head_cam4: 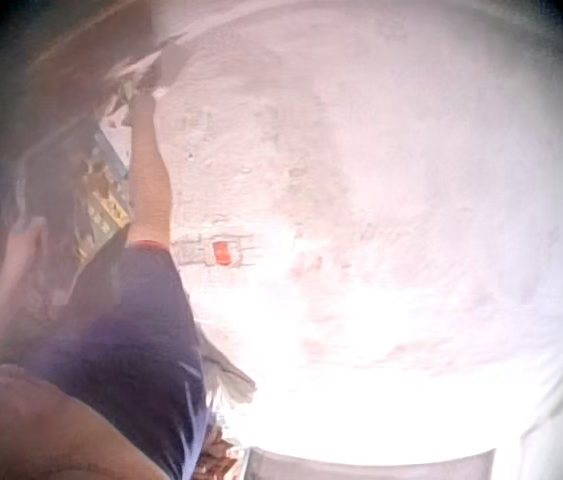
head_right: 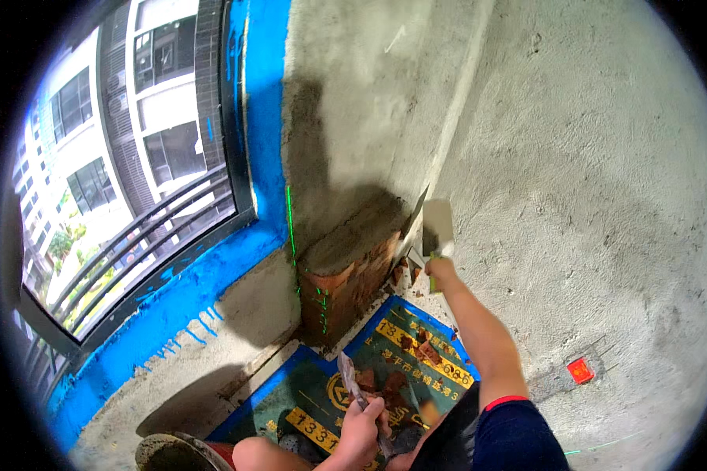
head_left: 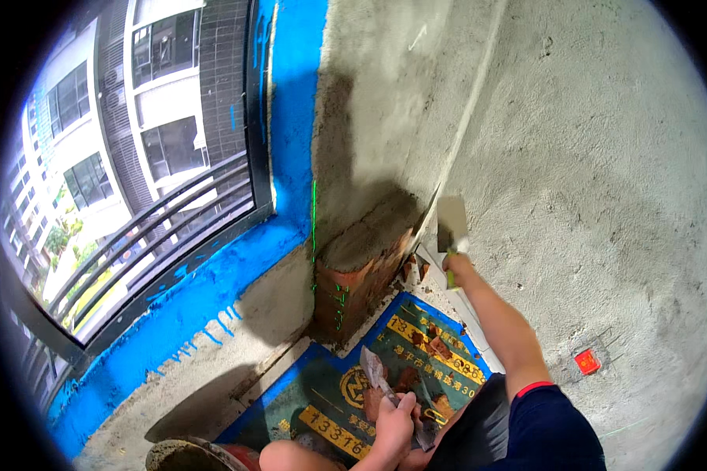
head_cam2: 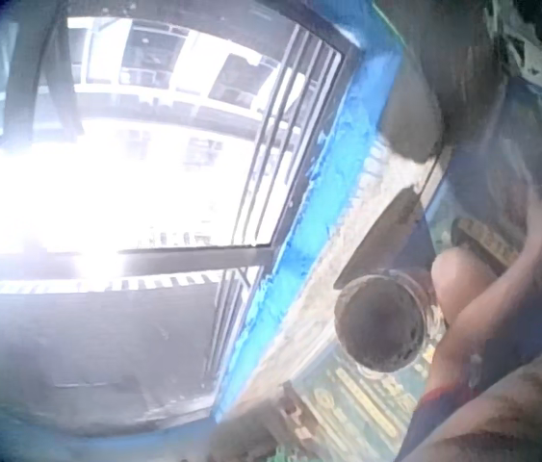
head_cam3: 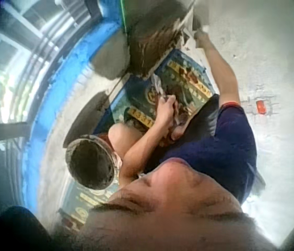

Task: The person applies mortar to bricks using a trowel and places them to build a small wall corner, occasionally breaking bricks to fit the layout.

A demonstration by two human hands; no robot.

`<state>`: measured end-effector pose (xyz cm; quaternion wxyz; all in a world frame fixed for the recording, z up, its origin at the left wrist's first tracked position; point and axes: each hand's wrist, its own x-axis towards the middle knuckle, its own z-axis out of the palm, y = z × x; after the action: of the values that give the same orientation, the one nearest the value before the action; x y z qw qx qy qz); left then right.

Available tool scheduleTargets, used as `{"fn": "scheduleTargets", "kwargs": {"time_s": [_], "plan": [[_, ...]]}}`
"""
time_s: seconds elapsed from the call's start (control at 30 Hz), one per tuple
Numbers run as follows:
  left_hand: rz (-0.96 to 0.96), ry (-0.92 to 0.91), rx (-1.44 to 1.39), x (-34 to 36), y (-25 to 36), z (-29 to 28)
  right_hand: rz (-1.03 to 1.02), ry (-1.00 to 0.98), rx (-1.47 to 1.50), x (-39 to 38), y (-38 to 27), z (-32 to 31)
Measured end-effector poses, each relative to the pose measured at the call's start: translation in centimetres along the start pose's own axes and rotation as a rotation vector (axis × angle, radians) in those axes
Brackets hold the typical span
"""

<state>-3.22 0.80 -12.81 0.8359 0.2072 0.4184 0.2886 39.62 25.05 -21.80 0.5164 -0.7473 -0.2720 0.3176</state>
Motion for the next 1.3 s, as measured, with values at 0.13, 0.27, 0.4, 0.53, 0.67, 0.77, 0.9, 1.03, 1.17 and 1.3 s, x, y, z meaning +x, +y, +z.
{"fn": "scheduleTargets", "kwargs": {"time_s": [0.13,0.27,0.4,0.53,0.67,0.77,0.9,1.03,1.17,1.3], "plan": [[0.135,0.072,0.067,0.5,-0.4,0.1,0.106,0.025,0.076,2.0,5.1,6.1],[0.134,0.101,-0.001,2.0,-1.1,-1.6,0.183,-0.007,0.547,1.2,6.5,12.2],[0.205,0.022,0.005,3.6,-3.0,-1.2,0.175,0.178,0.483,2.3,6.5,10.9],[0.197,0.111,0.000,3.8,-2.7,-2.0,0.116,0.001,0.590,-1.4,2.9,13.5],[0.096,0.093,0.032,2.7,-1.8,-1.3,0.067,-0.162,0.527,-1.9,3.0,10.3],[-0.076,0.049,0.103,1.6,0.8,-0.8,0.172,-0.202,0.491,-5.4,3.0,10.9],[0.057,-0.016,0.035,1.8,-0.6,-1.6,0.295,-0.315,0.444,-11.5,0.5,12.0],[0.024,0.006,0.089,1.1,-0.4,-0.6,0.369,-0.408,0.429,-14.8,1.2,11.3],[0.095,0.009,0.106,1.4,-0.5,-1.5,0.391,-0.587,0.455,-18.8,-0.4,12.2],[0.134,0.040,0.120,1.0,-0.2,-1.8,0.467,-0.626,0.542,-21.4,-2.6,11.9]]}}
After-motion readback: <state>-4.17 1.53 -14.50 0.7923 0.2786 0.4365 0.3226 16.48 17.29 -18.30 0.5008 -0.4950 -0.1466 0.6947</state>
